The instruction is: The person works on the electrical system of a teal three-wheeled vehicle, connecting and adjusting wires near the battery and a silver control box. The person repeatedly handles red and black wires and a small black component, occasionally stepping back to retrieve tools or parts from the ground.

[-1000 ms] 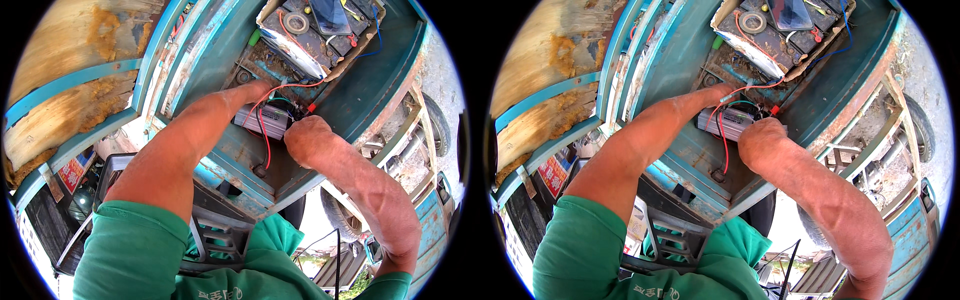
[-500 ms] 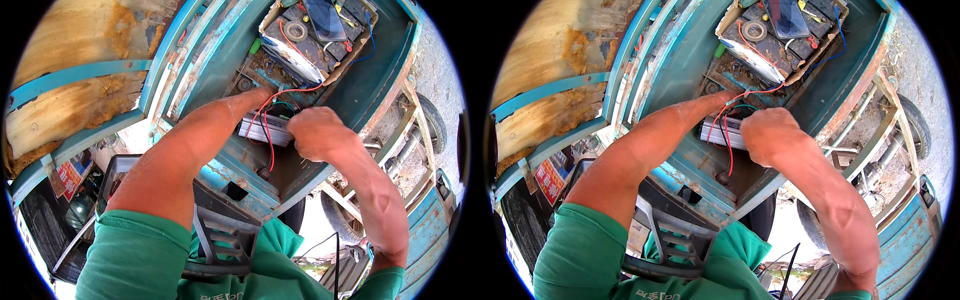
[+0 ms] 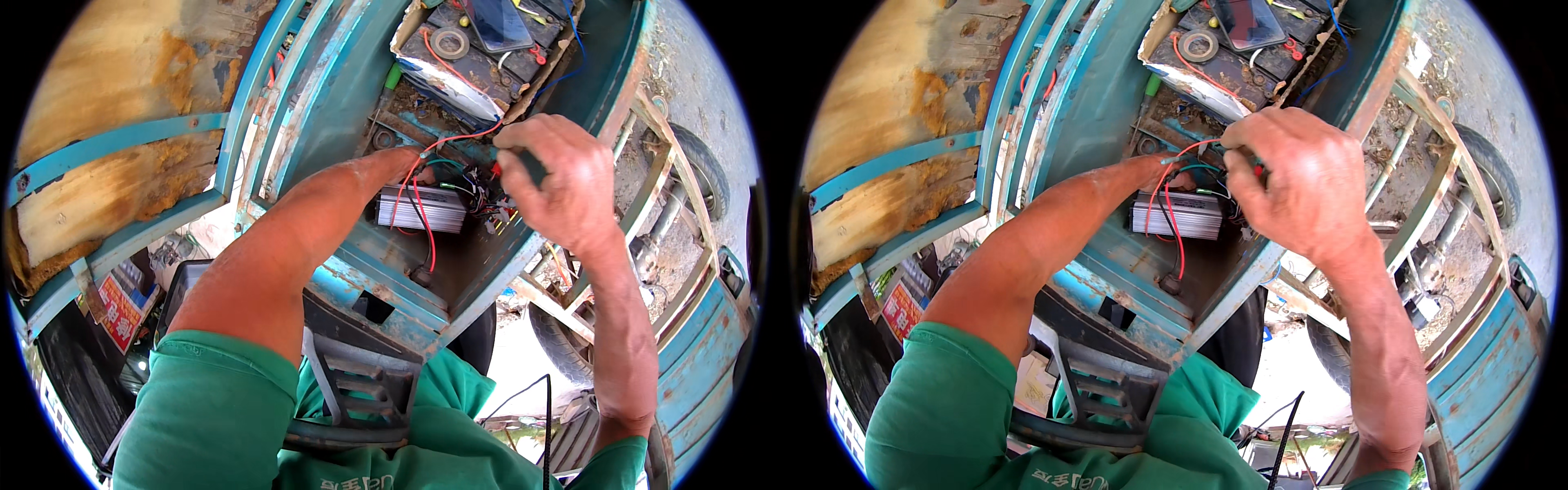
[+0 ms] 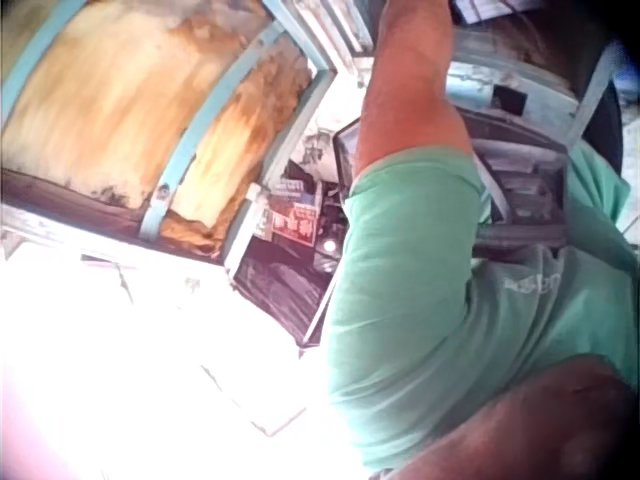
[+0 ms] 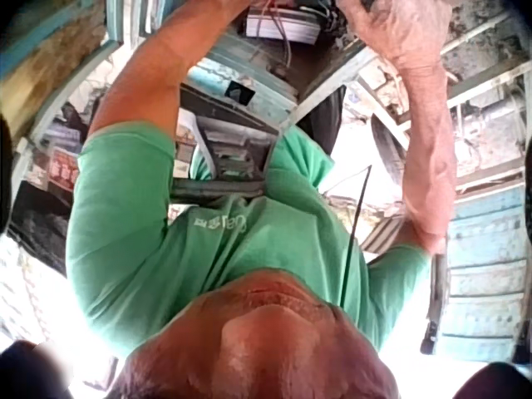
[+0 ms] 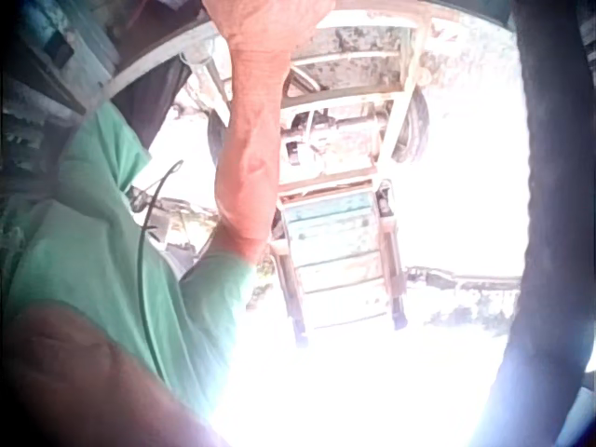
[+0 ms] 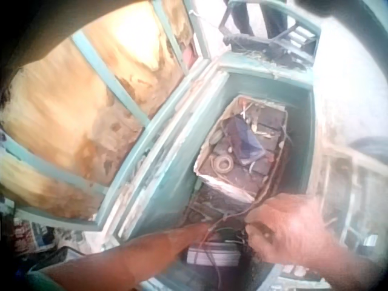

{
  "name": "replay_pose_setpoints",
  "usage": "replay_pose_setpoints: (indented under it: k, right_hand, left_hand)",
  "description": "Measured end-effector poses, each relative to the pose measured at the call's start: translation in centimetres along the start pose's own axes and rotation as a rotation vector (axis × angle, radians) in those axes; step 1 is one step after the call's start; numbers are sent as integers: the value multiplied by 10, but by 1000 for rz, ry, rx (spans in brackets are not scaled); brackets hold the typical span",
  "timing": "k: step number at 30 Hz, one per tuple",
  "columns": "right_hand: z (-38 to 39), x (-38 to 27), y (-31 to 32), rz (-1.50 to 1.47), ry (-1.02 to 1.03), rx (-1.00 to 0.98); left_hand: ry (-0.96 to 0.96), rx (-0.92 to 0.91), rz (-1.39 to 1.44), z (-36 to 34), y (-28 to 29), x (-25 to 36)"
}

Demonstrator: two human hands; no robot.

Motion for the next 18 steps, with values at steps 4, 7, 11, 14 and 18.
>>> replay_pose_setpoints:
  k: [4,7,11,14,18]
  right_hand:
    - [1,1,0,65,-44,71]
    - [0,0,1,95,-58,101]
    - [-2,-1,3,102,-85,98]
    - [-5,1,2,120,-119,74]
    - [-6,0,5,151,-131,46]
  left_hand:
    - [123,-42,177,10,10,27]
    - [292,-2,292,4,8,25]
    - [301,193,392,5,4,26]
    - [256,184,328,9,4,38]
    - [192,191,163,18,-7,61]
Point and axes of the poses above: each hand's wrist, its own z-axis away from the middle knuckle, its own y-axis out of the back of the hand, x = y × z, the point moved 6 cm from there along -z, towards the middle knuckle, and after that the axes turned 8 degrees about y, right-handed, at the moved point
